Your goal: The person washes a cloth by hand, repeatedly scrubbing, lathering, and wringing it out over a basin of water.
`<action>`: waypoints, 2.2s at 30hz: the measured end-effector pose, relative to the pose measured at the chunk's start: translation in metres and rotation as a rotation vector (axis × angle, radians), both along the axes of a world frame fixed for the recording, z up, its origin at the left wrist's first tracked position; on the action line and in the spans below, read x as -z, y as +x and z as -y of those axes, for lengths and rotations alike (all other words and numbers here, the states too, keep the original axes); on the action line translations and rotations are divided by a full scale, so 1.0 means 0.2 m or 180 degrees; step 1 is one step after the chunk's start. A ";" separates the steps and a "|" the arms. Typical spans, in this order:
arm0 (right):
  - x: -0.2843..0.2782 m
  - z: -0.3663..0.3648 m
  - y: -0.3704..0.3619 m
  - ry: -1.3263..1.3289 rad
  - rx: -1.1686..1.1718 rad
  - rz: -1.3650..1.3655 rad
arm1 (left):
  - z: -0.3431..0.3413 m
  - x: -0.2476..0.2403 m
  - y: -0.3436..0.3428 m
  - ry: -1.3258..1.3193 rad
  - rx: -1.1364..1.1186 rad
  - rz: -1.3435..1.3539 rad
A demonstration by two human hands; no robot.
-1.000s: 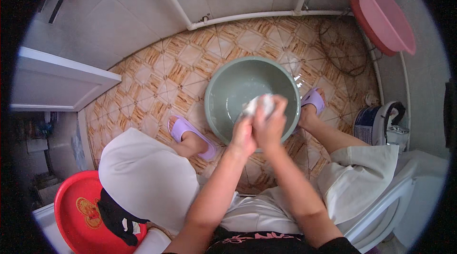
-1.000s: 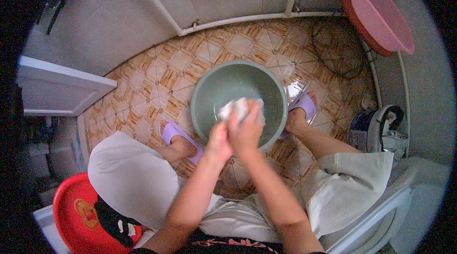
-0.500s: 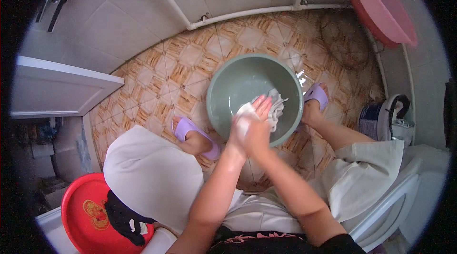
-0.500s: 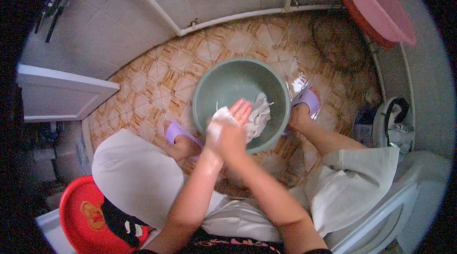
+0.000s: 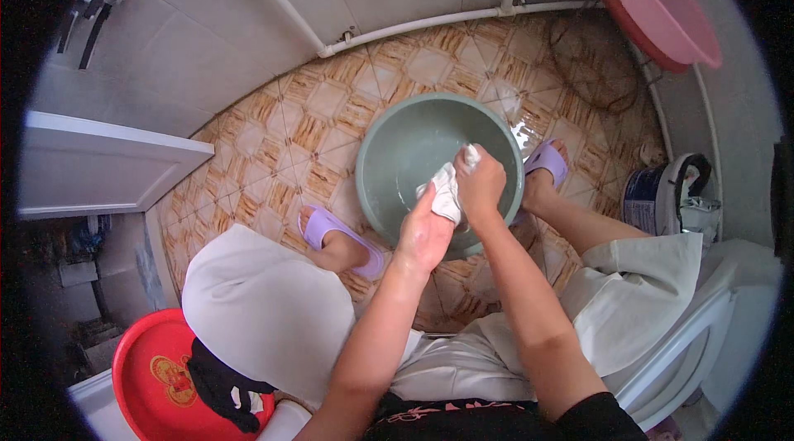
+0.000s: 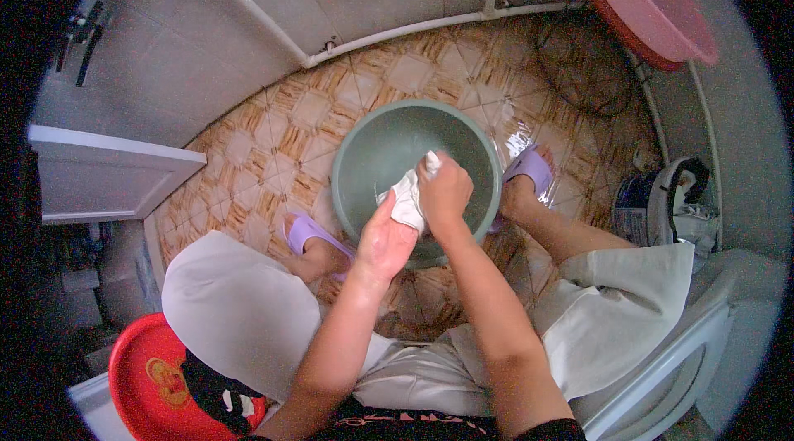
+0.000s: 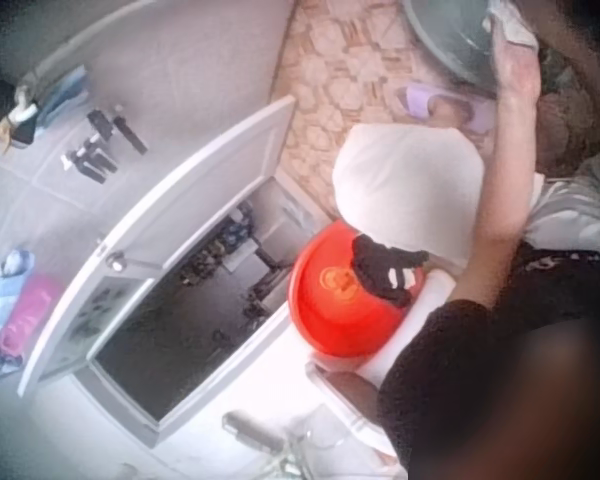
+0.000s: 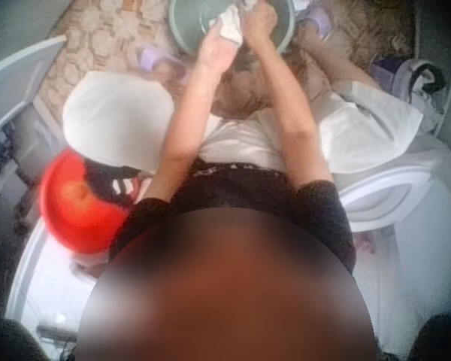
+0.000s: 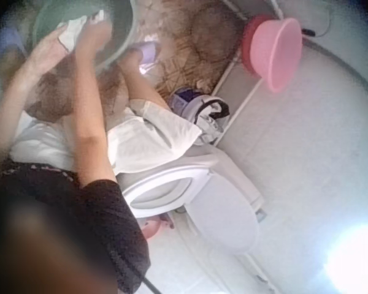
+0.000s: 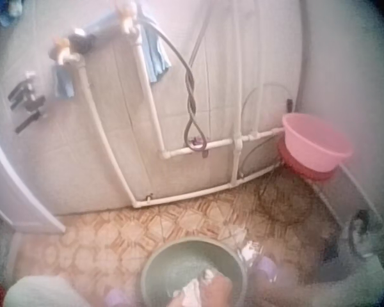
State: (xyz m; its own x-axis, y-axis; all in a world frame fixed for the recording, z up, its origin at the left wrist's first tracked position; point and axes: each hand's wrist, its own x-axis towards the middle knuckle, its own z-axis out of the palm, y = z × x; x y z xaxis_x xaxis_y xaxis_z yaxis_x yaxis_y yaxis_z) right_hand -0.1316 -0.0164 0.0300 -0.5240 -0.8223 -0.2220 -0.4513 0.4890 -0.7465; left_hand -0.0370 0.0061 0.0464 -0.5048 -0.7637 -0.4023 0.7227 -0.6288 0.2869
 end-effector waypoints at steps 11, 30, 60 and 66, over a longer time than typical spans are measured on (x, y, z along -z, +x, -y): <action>0.00 0.00 -0.08 -0.0282 0.0099 -0.0786 | -0.02 0.03 -0.01 0.0151 0.0070 0.0152; -0.04 -0.13 0.06 -0.1138 -0.0460 -0.0344 | 0.00 0.07 0.04 -0.0124 0.0313 0.0008; -0.13 -0.13 0.13 -0.0774 -0.1033 -0.1072 | 0.03 0.05 0.09 0.0834 0.0432 0.0992; -0.14 -0.19 0.21 -0.1489 -0.1200 -0.0972 | 0.01 0.05 0.08 0.0667 0.0327 0.1207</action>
State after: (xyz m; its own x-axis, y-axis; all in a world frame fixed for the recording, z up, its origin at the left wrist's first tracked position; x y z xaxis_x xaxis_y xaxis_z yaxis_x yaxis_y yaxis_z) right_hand -0.0891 0.0212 0.0581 -0.1649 -0.9348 0.3145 -0.7522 -0.0871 -0.6532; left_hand -0.0208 0.0043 0.0367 -0.3607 -0.5996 -0.7144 0.5217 -0.7646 0.3784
